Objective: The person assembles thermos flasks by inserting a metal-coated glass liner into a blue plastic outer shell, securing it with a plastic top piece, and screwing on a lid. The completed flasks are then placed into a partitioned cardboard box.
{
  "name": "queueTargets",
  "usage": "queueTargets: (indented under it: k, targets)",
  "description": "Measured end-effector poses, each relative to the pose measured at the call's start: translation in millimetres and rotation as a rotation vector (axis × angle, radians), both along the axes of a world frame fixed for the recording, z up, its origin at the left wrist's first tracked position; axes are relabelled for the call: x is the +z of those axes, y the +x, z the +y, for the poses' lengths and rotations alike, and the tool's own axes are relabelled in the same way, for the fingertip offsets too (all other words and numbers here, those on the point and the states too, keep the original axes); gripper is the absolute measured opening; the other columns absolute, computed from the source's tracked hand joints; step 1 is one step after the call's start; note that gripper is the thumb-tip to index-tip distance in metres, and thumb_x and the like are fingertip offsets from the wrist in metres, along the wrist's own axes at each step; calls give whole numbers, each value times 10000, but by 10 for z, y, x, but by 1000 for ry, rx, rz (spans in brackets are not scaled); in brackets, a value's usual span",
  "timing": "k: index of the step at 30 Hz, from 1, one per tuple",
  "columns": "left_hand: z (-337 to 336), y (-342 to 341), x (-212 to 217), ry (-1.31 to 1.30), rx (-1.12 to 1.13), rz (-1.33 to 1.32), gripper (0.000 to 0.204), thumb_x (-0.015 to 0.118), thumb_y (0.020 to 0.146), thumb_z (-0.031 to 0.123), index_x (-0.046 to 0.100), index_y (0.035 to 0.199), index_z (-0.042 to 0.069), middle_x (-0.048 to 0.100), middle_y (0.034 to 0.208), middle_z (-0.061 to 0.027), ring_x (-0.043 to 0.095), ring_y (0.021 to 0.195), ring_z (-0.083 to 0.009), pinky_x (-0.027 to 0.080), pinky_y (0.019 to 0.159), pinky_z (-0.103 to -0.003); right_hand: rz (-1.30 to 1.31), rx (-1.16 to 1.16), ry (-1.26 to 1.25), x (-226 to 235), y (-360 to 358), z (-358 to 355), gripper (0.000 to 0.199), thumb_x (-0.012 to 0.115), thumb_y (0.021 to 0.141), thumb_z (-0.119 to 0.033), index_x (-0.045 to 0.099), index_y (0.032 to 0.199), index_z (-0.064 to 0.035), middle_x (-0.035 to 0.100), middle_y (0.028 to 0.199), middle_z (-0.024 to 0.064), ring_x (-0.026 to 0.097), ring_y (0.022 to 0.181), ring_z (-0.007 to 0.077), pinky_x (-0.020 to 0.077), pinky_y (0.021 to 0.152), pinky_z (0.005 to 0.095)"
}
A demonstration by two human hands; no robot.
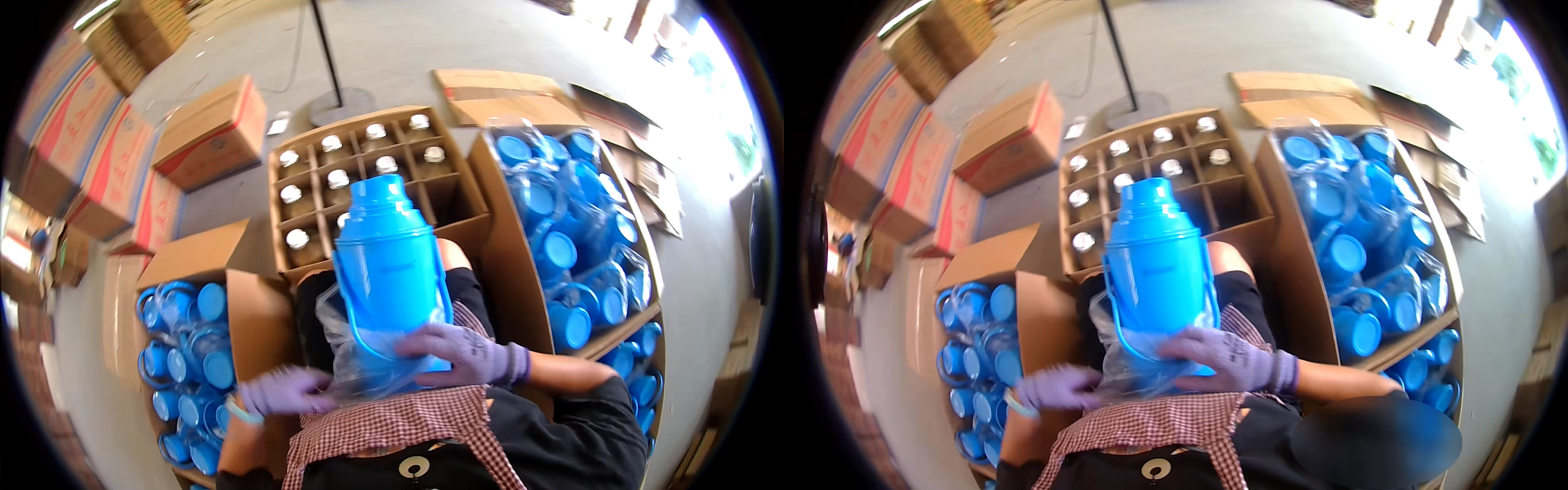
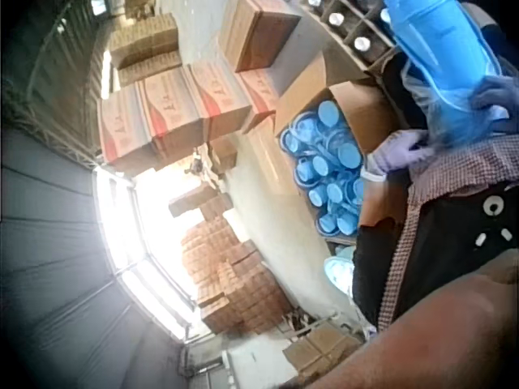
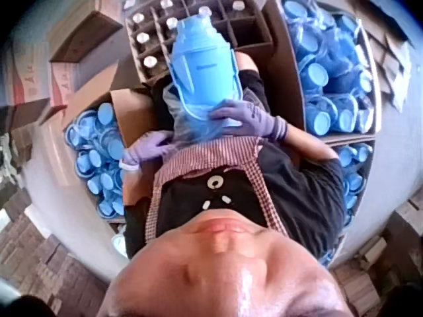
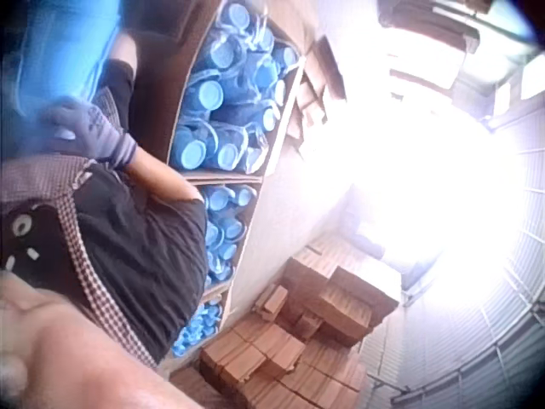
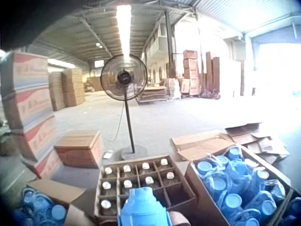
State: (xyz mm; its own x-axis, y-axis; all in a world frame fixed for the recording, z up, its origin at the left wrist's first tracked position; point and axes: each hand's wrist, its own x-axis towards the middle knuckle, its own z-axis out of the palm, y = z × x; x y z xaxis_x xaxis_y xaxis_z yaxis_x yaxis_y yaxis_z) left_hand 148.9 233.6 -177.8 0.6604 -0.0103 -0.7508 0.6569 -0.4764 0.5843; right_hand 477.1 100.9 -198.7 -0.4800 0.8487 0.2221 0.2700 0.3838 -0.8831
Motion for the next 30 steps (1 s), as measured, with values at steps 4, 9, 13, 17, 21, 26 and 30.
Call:
queueTargets:
  k: [4,9,13,17,21,26,30]
  targets:
    - [1149,344,-231,316,1026,-904,388,593,1057,224,587,1382,11,691,1284,-86,658,1158,-195,527,1005,-355,173,409,-151,-39,224,218,356,630,988,-29,653,1342,5,623,1392,206,589,1311,359,476,1118,417]
    - [1437,1203,-1048,-1202,1158,-888,599,407,1102,491,493,1489,42,601,1436,-129,613,1262,-236,498,1097,-388,102,396,-118,-38,443,590,377,682,954,-87,666,1322,-6,610,1405,213,569,1335,345,463,1116,444]
    - [1311,1239,-931,-1285,1309,-867,685,449,1063,569,482,1501,44,565,1469,-197,600,1291,-294,504,1097,-426,-169,-373,575,497,611,1249,592,760,905,-407,634,1367,-59,572,1461,187,539,1354,404,428,1103,549]
    - [1354,912,-813,-287,1074,-1112,731,480,1040,598,497,1479,14,582,1435,-215,627,1242,-328,543,1022,-447,-139,-354,497,-128,442,1523,631,636,984,-496,579,1430,-54,569,1466,208,566,1326,425,461,1090,512]
    - [1458,484,-434,-963,373,-1659,582,550,1031,473,568,1322,-31,601,1377,-214,596,1242,-356,489,1045,-432,-150,-594,-354,-1084,943,1635,354,558,1050,-188,633,1341,-1,695,1293,185,743,1001,302,587,846,345]
    - [868,322,-1041,-52,1324,-1159,734,498,1034,507,423,1509,-47,623,1377,-204,613,1231,-301,307,1201,-474,65,-302,453,-481,353,1742,723,561,1007,-510,474,1517,-6,459,1562,240,462,1434,403,356,1181,443]
    - [1145,864,-426,-63,405,-1638,672,404,1075,489,464,1481,-43,502,1520,-191,501,1393,-301,362,1174,-425,-207,-500,-255,-775,749,1791,427,446,1081,-276,664,1267,42,651,1327,279,666,1191,398,514,1023,417]
